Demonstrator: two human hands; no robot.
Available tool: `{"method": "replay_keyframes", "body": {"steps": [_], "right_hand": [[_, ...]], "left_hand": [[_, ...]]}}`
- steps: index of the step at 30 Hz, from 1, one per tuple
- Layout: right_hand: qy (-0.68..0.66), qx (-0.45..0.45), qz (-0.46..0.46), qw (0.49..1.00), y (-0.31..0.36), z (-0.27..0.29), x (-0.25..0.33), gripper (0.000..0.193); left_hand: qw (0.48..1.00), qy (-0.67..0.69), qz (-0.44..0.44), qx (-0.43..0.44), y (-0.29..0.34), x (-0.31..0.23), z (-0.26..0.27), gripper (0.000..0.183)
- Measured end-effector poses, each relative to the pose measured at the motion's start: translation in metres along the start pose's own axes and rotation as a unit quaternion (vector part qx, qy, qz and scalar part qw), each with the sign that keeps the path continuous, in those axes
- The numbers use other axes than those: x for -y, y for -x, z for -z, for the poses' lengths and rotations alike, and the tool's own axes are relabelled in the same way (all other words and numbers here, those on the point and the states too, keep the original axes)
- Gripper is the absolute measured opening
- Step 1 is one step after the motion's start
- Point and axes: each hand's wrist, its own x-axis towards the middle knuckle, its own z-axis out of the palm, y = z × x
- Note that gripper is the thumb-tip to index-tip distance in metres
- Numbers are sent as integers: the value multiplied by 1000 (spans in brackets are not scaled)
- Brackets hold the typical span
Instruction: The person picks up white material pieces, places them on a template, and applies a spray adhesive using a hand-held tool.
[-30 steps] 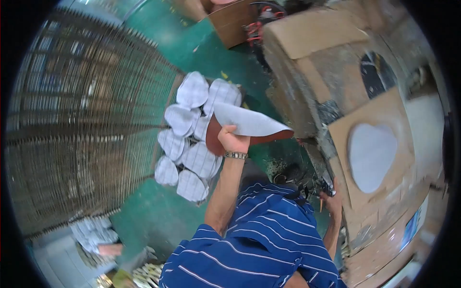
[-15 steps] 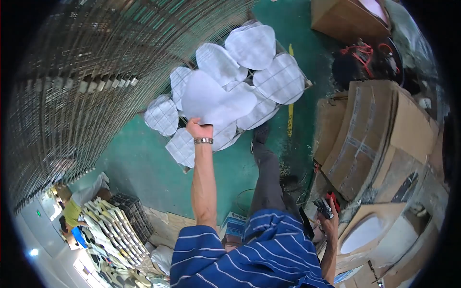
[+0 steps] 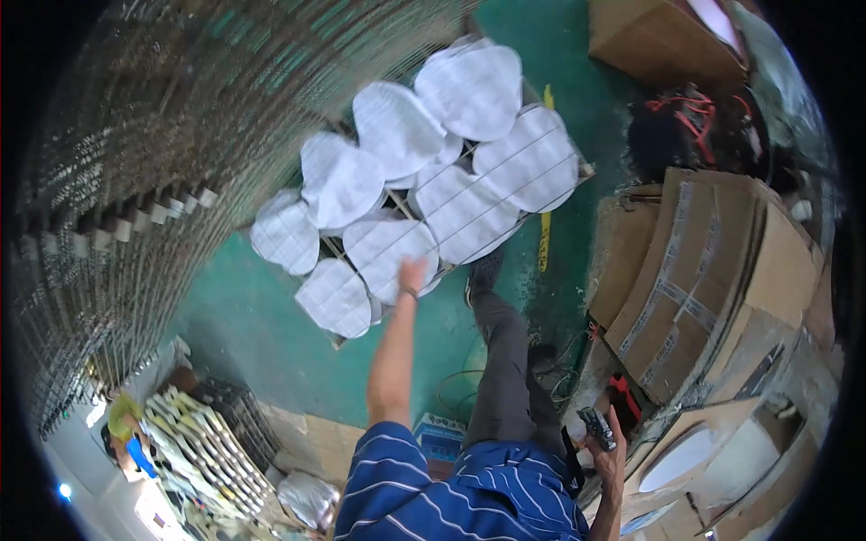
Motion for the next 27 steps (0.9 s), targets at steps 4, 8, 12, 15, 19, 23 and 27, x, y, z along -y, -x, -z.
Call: {"method": "replay_keyframes", "body": {"steps": [4, 8, 12, 15, 19, 23, 27], "right_hand": [[-10, -129, -4, 992, 74, 39, -42, 77], [-42, -231, 40, 971, 148, 80, -86, 62], [-145, -324, 5, 935, 242, 130, -128, 57], [-147, -454, 42, 878, 304, 151, -190, 54], [-219, -594, -7, 774, 381, 159, -246, 53], [-245, -665, -27, 705, 423, 170, -284, 53], [-239, -607, 8, 758, 431, 151, -320, 55]], "left_hand": [[950, 227, 23, 213, 128, -263, -34, 71], [904, 291, -56, 307, 202, -375, 16, 60], [876, 264, -95, 393, 220, -399, 25, 53], [911, 198, -117, 343, 214, -357, 12, 41], [872, 134, 43, 469, 212, -344, 25, 34], [875, -2, 128, 466, 251, -356, 28, 29], [837, -200, -185, 474, 279, -383, 20, 25]]}}
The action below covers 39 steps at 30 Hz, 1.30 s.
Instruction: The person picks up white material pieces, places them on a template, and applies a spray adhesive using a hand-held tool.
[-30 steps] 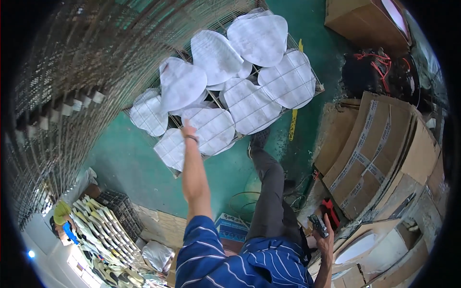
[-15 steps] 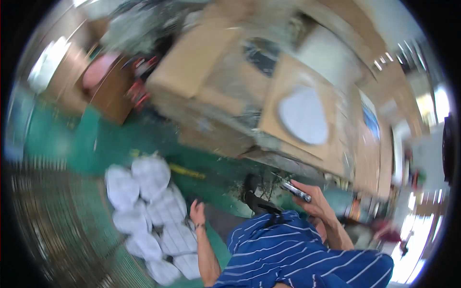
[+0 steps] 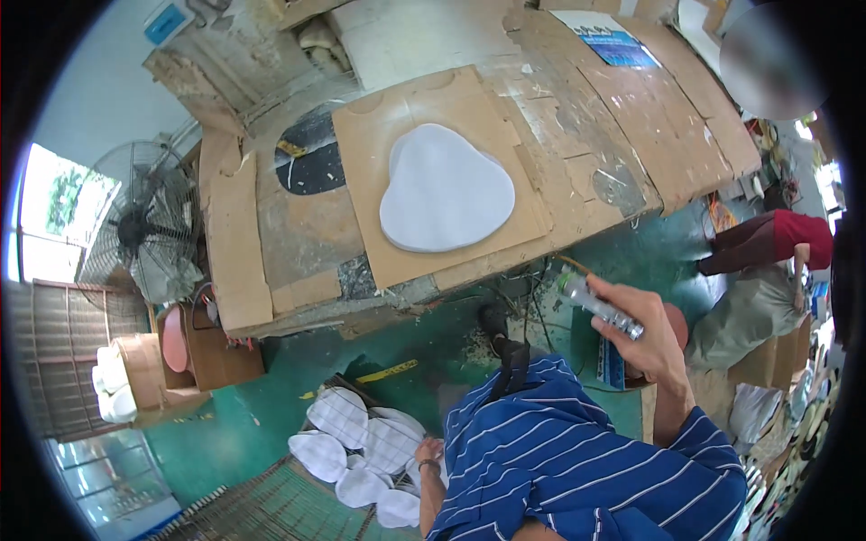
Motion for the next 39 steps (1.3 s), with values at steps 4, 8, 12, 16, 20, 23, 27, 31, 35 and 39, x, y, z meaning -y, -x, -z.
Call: {"method": "replay_keyframes", "body": {"steps": [4, 8, 12, 16, 20, 23, 27, 31, 35, 39], "right_hand": [[10, 9, 1, 1000, -3, 10, -7, 59], [-46, -82, -5, 996, -20, 14, -8, 63], [-44, -46, -3, 998, -9, 13, -15, 68], [-14, 62, -26, 998, 0, 18, -16, 76], [-33, -61, 7, 998, -7, 15, -14, 63], [-27, -99, -13, 995, -5, 22, -13, 60], [2, -103, -62, 993, 13, 35, -13, 59], [-3, -26, -50, 998, 18, 45, 5, 63], [-35, 29, -26, 999, 12, 26, -4, 67], [-58, 75, -2, 995, -8, 16, 8, 79]], "left_hand": [[841, -481, -248, 16, -18, -55, 3, 20], [981, -174, -73, 35, -47, -118, 11, 28], [988, 151, 13, 14, -48, -185, 14, 41], [990, 143, 15, 7, -55, -205, 23, 44], [992, 116, 37, 36, -54, -199, 19, 43], [991, 103, 61, 51, -54, -178, 14, 40], [988, 114, 61, 79, -62, -148, 9, 38], [982, 120, 84, 119, -100, -92, 40, 36], [986, -138, -33, 88, -78, -118, 14, 36], [986, 116, 106, 54, -65, -158, 2, 36]]}}
